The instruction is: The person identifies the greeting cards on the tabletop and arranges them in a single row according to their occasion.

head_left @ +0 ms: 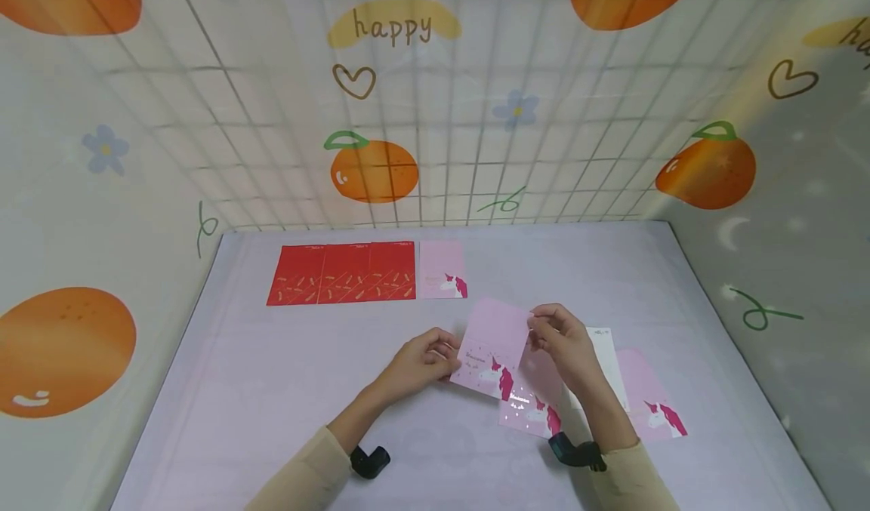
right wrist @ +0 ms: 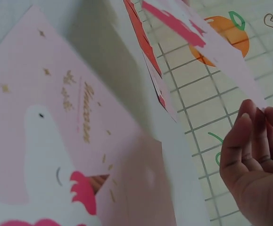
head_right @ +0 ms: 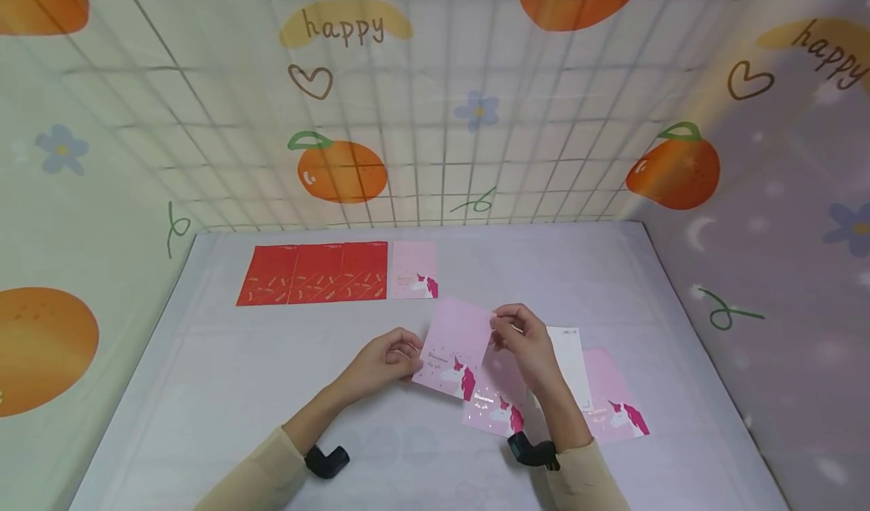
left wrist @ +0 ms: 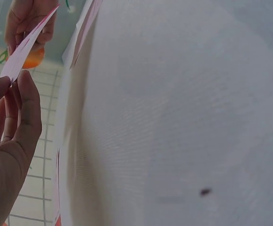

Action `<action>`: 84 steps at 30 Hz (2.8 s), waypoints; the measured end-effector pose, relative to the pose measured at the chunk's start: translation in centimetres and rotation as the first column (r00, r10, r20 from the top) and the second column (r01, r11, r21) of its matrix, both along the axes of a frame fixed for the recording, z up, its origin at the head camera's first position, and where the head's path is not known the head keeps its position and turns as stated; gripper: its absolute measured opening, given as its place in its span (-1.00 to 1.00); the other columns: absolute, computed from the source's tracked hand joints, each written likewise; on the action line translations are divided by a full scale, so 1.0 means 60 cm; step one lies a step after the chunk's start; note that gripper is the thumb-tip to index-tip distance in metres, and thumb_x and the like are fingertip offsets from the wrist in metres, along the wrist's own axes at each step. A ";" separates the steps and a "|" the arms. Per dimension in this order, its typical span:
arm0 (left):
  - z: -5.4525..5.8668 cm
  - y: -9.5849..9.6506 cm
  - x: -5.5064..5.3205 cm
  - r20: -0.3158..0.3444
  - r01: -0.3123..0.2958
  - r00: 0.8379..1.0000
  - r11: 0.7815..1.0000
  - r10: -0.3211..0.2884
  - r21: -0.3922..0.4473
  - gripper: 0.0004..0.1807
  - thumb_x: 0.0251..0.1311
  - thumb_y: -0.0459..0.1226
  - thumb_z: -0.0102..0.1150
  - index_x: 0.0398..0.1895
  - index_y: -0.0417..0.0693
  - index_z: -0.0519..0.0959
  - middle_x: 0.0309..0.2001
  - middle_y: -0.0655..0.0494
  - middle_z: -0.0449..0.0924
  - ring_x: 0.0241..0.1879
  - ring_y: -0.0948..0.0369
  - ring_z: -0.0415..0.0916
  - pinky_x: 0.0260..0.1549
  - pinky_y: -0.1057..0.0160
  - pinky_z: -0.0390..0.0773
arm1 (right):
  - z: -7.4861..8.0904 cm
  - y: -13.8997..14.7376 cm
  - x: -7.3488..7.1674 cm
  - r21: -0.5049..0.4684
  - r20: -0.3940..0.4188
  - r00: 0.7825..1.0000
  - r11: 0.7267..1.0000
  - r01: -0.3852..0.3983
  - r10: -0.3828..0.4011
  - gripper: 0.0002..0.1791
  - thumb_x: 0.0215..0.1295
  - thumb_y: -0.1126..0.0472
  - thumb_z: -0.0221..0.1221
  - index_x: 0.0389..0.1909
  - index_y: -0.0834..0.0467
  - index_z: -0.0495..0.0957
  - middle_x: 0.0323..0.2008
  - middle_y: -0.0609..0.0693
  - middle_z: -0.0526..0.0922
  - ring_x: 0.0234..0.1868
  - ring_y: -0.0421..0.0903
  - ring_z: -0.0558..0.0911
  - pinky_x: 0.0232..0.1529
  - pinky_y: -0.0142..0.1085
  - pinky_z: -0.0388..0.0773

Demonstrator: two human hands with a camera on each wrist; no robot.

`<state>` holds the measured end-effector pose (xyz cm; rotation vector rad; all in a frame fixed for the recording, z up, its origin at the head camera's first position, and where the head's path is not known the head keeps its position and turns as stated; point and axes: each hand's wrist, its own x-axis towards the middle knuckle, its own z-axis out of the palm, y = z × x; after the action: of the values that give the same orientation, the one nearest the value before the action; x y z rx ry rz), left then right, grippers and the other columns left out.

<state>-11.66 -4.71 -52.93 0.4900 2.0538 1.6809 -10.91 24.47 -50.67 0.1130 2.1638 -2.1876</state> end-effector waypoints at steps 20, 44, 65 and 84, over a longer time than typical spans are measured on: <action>-0.003 -0.006 -0.006 0.056 -0.011 0.998 0.998 0.008 0.065 -0.67 0.32 -0.24 0.29 0.11 0.07 0.51 -0.15 0.01 0.61 -0.26 0.08 0.69 -0.22 0.13 0.69 | -0.005 -0.017 0.007 -0.020 0.030 0.999 0.999 -0.028 0.029 -0.61 0.45 0.21 0.19 0.21 0.22 0.41 -0.20 0.15 0.59 -0.26 -0.03 0.62 -0.14 -0.26 0.66; 0.004 -0.012 -0.016 0.079 -0.137 0.989 0.980 0.127 0.142 -0.62 0.31 -0.26 0.29 0.15 -0.05 0.46 -0.11 -0.07 0.59 -0.19 0.05 0.70 -0.19 0.12 0.69 | -0.018 -0.048 0.024 0.038 0.032 0.992 0.992 -0.121 0.120 -0.62 0.41 0.18 0.24 0.15 0.23 0.45 -0.15 0.27 0.57 -0.22 0.04 0.64 -0.13 -0.26 0.65; 0.001 -0.011 -0.014 0.060 -0.203 0.978 0.973 0.198 0.106 -0.64 0.33 -0.25 0.27 0.15 -0.02 0.48 -0.12 -0.02 0.59 -0.20 0.09 0.70 -0.19 0.12 0.69 | -0.026 -0.053 0.026 0.077 -0.016 0.987 0.985 -0.157 0.158 -0.64 0.43 0.20 0.21 0.17 0.21 0.44 -0.14 0.27 0.54 -0.26 0.06 0.61 -0.18 -0.30 0.64; -0.003 -0.007 -0.017 0.037 -0.238 0.971 0.969 0.236 0.071 -0.65 0.33 -0.28 0.25 0.15 -0.04 0.48 -0.16 -0.03 0.57 -0.25 0.10 0.69 -0.25 0.16 0.69 | -0.016 -0.061 0.023 0.145 -0.024 0.990 0.980 -0.136 0.140 -0.67 0.41 0.40 0.16 0.16 0.27 0.45 -0.20 0.27 0.55 -0.28 0.21 0.59 -0.26 -0.26 0.64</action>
<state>-12.66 -5.14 -53.08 0.2493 2.1028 1.8954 -9.53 20.79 -51.61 -0.0664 2.2705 -1.9747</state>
